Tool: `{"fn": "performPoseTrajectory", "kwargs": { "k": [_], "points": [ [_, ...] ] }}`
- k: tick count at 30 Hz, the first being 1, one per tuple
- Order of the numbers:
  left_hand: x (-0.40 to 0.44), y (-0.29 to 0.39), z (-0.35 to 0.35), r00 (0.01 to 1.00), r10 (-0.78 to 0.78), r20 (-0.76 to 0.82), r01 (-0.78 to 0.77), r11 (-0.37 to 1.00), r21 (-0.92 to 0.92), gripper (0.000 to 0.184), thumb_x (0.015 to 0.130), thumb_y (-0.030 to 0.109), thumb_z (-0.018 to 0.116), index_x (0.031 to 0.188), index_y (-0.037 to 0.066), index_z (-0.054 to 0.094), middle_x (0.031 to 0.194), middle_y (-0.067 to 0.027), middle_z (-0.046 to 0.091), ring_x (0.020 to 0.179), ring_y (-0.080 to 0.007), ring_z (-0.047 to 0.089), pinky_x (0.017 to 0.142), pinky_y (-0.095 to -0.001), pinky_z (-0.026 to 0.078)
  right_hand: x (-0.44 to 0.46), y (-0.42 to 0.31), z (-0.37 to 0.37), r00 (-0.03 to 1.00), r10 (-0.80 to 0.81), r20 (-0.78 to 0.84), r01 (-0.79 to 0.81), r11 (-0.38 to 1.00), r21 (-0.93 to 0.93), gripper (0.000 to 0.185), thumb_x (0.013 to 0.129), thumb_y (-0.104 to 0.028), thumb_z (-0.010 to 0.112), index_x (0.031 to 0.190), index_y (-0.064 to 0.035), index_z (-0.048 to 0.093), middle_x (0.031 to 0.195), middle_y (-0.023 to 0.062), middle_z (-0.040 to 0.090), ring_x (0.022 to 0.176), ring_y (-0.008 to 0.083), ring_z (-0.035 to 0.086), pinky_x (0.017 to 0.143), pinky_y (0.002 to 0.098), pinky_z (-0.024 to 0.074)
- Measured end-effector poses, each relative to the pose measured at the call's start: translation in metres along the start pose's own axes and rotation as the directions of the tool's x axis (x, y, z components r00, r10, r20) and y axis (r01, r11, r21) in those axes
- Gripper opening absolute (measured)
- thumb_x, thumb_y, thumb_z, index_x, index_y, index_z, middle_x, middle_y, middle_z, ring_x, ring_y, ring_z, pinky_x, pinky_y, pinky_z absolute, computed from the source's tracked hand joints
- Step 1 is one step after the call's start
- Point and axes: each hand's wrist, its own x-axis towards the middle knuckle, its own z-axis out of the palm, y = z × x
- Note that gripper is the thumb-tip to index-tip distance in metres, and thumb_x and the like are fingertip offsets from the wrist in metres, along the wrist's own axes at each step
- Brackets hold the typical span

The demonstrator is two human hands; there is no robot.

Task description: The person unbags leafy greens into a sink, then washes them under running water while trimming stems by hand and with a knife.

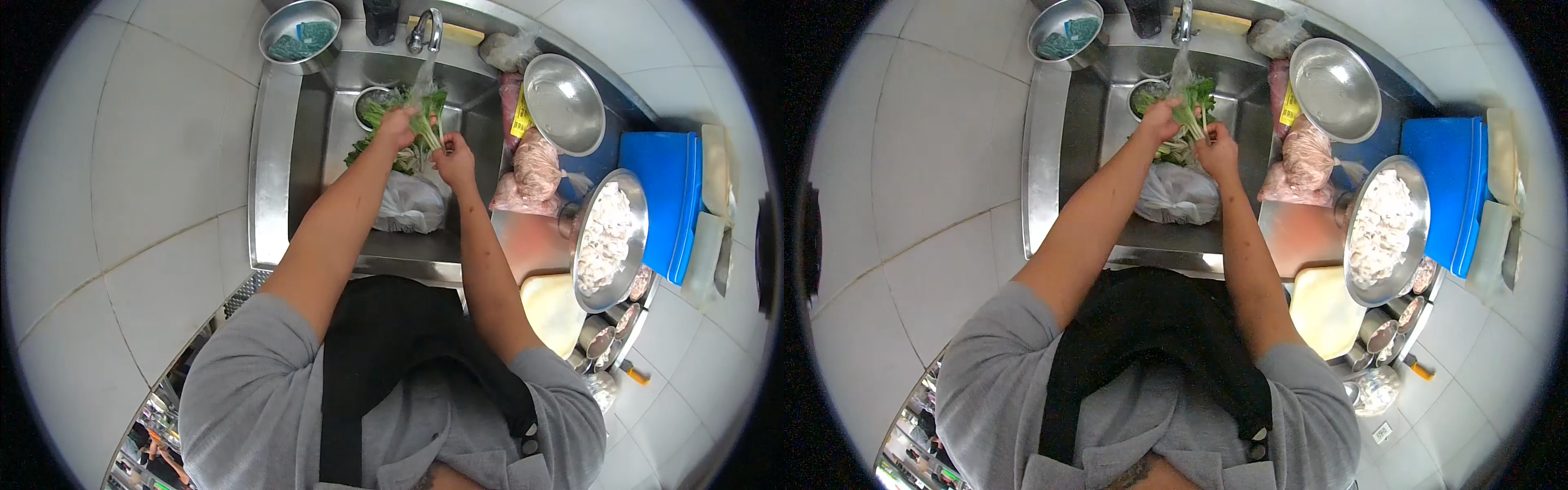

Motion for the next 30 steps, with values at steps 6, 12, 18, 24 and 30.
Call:
{"fn": "performPoseTrajectory", "kwargs": {
  "k": [6, 12, 18, 24, 30],
  "points": [
    [-0.009, 0.024, -0.018, 0.979, 0.184, -0.093, -0.193, 0.977, -0.096, 0.060, 0.093, 0.004, 0.060, 0.145, 0.012, 0.032, 0.136, -0.0174, 0.051, 0.119, -0.0407, 0.055, 0.096, -0.0593, 0.049, 0.021, -0.019, -0.012, 0.986, 0.084, 0.146, -0.127, 0.938, 0.324, 0.018, 0.086, -0.004, 0.064, 0.102, 0.0035, 0.065, 0.083, 0.0084, 0.070, 0.075, 0.0147, 0.067, 0.068, 0.0282, 0.0529],
    [-0.047, 0.051, -0.023, 0.723, 0.638, 0.265, -0.278, -0.083, 0.957, 0.075, 0.088, 0.017, 0.070, 0.152, 0.016, 0.032, 0.155, -0.0238, 0.032, 0.135, -0.0386, 0.044, 0.113, -0.0377, 0.035, 0.088, -0.047, 0.006, 0.932, 0.004, 0.362, -0.096, 0.967, 0.236, 0.015, 0.090, -0.004, 0.066, 0.100, 0.0059, 0.069, 0.084, 0.0071, 0.071, 0.070, 0.0140, 0.067, 0.063, 0.0274, 0.0525],
    [-0.068, 0.053, 0.011, 0.843, 0.186, 0.504, -0.481, -0.155, 0.863, 0.055, 0.087, 0.030, 0.074, 0.133, 0.008, 0.055, 0.118, -0.0182, 0.066, 0.112, -0.0335, 0.063, 0.098, -0.0392, 0.047, 0.119, -0.039, 0.008, 0.905, -0.034, 0.424, -0.004, 0.996, 0.088, 0.013, 0.089, -0.007, 0.068, 0.095, 0.0041, 0.070, 0.082, 0.0082, 0.071, 0.068, 0.0159, 0.068, 0.063, 0.0276, 0.0540],
    [-0.045, 0.048, 0.010, 0.849, 0.207, 0.486, -0.507, 0.060, 0.860, 0.034, 0.082, 0.027, 0.080, 0.094, 0.001, 0.062, 0.082, -0.0064, 0.066, 0.072, -0.0177, 0.057, 0.068, -0.0335, 0.047, 0.087, -0.068, -0.014, 0.941, -0.033, 0.338, -0.084, 0.942, 0.326, 0.016, 0.090, -0.007, 0.068, 0.104, 0.0021, 0.068, 0.091, 0.0065, 0.071, 0.076, 0.0134, 0.065, 0.070, 0.0267, 0.0532],
    [-0.068, 0.051, 0.027, 0.920, 0.093, 0.380, -0.391, 0.178, 0.903, 0.028, 0.091, 0.029, 0.072, 0.103, 0.003, 0.070, 0.081, 0.0023, 0.066, 0.072, -0.0086, 0.054, 0.069, -0.0263, 0.046, 0.075, -0.058, -0.019, 0.931, -0.079, 0.356, -0.047, 0.942, 0.332, 0.022, 0.092, -0.005, 0.066, 0.114, 0.0016, 0.066, 0.102, 0.0048, 0.070, 0.086, 0.0109, 0.064, 0.077, 0.0250, 0.0519]
  ]
}}
